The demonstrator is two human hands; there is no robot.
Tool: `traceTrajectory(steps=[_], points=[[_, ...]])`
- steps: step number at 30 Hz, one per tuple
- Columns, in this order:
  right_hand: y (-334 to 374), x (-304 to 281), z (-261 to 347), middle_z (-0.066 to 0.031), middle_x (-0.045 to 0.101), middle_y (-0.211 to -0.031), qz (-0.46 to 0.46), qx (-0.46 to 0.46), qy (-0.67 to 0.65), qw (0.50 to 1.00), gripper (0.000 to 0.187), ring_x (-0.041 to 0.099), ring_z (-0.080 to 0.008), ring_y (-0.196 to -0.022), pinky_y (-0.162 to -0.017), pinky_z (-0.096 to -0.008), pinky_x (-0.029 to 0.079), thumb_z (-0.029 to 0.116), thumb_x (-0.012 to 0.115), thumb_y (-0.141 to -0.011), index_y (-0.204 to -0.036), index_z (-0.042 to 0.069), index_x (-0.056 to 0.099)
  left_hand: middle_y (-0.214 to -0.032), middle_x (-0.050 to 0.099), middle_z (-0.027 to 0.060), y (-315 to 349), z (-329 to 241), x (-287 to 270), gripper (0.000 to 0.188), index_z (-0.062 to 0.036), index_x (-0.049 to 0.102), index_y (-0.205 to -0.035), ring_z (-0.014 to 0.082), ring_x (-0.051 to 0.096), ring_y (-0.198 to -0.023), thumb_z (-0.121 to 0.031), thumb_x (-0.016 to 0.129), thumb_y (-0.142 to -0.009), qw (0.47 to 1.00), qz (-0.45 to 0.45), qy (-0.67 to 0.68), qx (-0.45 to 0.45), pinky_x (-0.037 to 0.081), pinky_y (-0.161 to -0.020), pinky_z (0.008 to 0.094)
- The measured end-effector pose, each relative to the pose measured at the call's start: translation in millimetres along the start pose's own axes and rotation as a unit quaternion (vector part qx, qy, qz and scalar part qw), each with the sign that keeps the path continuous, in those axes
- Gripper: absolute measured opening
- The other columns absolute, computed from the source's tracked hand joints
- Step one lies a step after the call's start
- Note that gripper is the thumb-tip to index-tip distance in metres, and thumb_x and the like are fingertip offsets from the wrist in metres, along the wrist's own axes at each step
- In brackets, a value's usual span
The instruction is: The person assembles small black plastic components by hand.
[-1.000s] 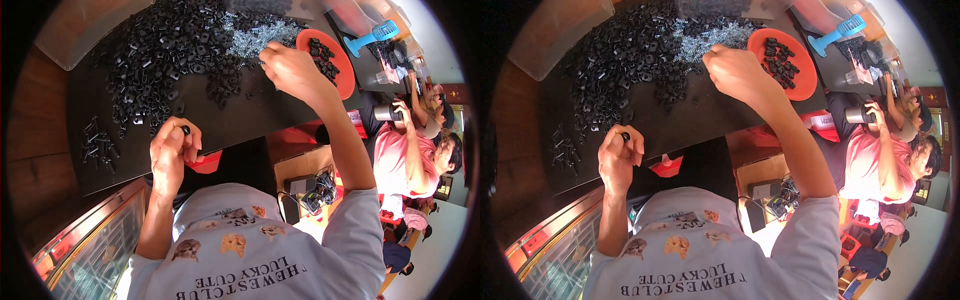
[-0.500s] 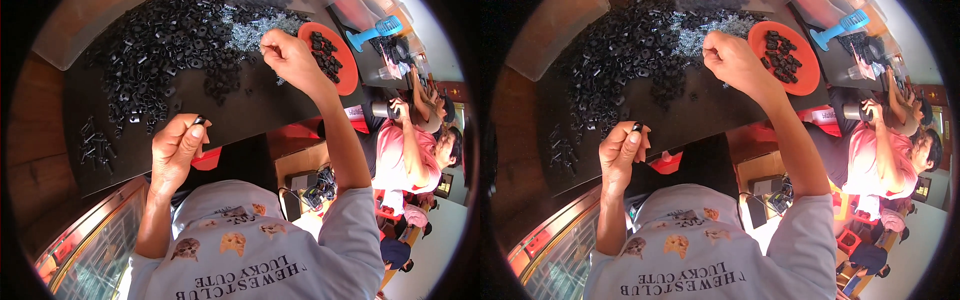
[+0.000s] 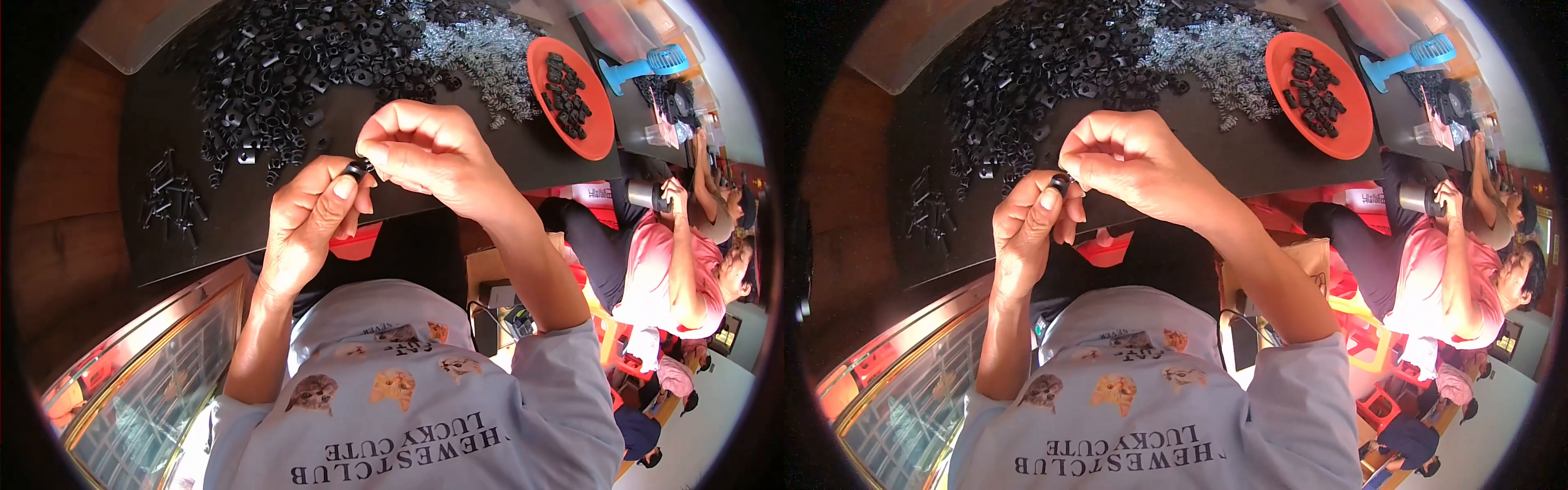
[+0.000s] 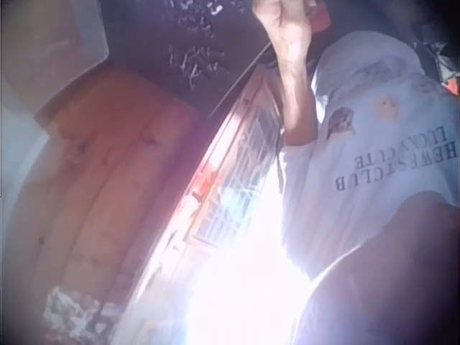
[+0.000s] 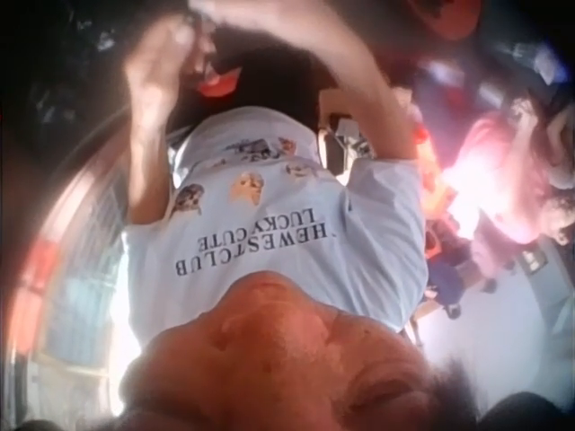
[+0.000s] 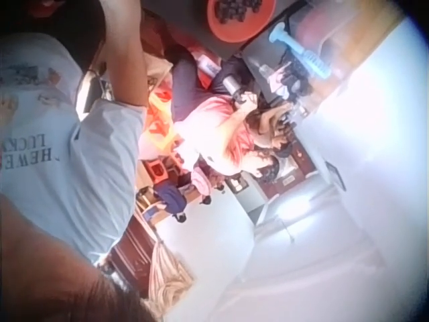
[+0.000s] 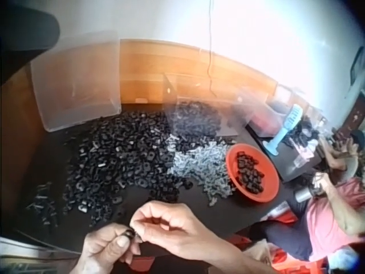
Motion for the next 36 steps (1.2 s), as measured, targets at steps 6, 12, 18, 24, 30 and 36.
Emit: traceTrajectory(steps=[6,12,18,24,30,36], points=[[-1,10,0,-0.0049,0.063,-0.075,-0.052,-0.019,0.008,0.998,0.011,0.064,-0.0119,-0.066,-0.059,-0.0246,0.049,0.006,0.059,-0.096,-0.094,-0.005,0.06,-0.079,0.06,0.0011,1,-2,1,0.028,-0.0007,0.063,-0.102,0.0059,0.048,-0.061,-0.027,0.052,-0.103,1.0,0.017,0.001,-0.009,0.04,-0.056,0.0204],[0,19,-2,-0.0054,0.063,-0.074,-0.063,-0.031,0.033,0.997,0.011,0.063,-0.0111,-0.064,-0.058,-0.0239,0.048,0.007,0.06,-0.096,-0.094,-0.004,0.06,-0.08,0.06,0.0014,0,1,-2,0.028,-0.001,0.062,-0.103,0.006,0.049,-0.061,-0.027,0.053,-0.103,1.0,0.003,0.025,0.008,0.04,-0.055,0.0202],[5,22,-16,-0.0048,0.059,-0.078,-0.104,-0.201,0.135,0.965,0.003,0.062,-0.0107,-0.065,-0.055,-0.0251,0.047,0.0,0.058,-0.093,-0.092,-0.001,0.06,-0.079,0.06,0.0016,1,2,-2,0.027,-0.0004,0.062,-0.102,0.0063,0.049,-0.06,-0.026,0.052,-0.103,1.0,-0.007,0.029,0.007,0.041,-0.055,0.0207],[21,28,-8,-0.009,0.058,-0.081,-0.102,-0.309,0.464,0.824,0.028,0.063,-0.0247,-0.063,-0.048,-0.0346,0.049,0.002,0.07,-0.075,-0.102,0.001,0.061,-0.078,0.061,0.0021,0,-1,1,0.029,0.0016,0.063,-0.099,0.0071,0.051,-0.062,-0.025,0.053,-0.103,0.999,-0.021,-0.029,0.01,0.043,-0.057,0.0221],[32,17,-1,-0.0097,0.06,-0.085,-0.087,-0.27,0.458,0.842,0.032,0.063,-0.0268,-0.067,-0.054,-0.0369,0.052,0.005,0.066,-0.082,-0.113,0.002,0.061,-0.075,0.06,0.002,3,0,1,0.028,0.0013,0.065,-0.1,0.0065,0.05,-0.059,-0.025,0.055,-0.102,0.998,-0.03,-0.046,0.016,0.042,-0.056,0.0222],[30,-60,2,-0.0099,0.06,-0.087,-0.167,-0.182,0.569,0.784,0.015,0.062,-0.0308,-0.071,-0.062,-0.0383,0.05,0.001,0.063,-0.086,-0.099,0.006,0.064,-0.073,0.06,0.0011,3,-1,2,0.025,0.0015,0.065,-0.096,0.0046,0.048,-0.057,-0.023,0.059,-0.1,0.997,-0.033,-0.063,0.018,0.04,-0.054,0.0207]])
Point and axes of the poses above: each hand's wrist, its own y-axis away from the middle knuckle, its own x-axis out of the palm, z = x × y, the point moved 2 cm from there along -y, towards the middle knuckle
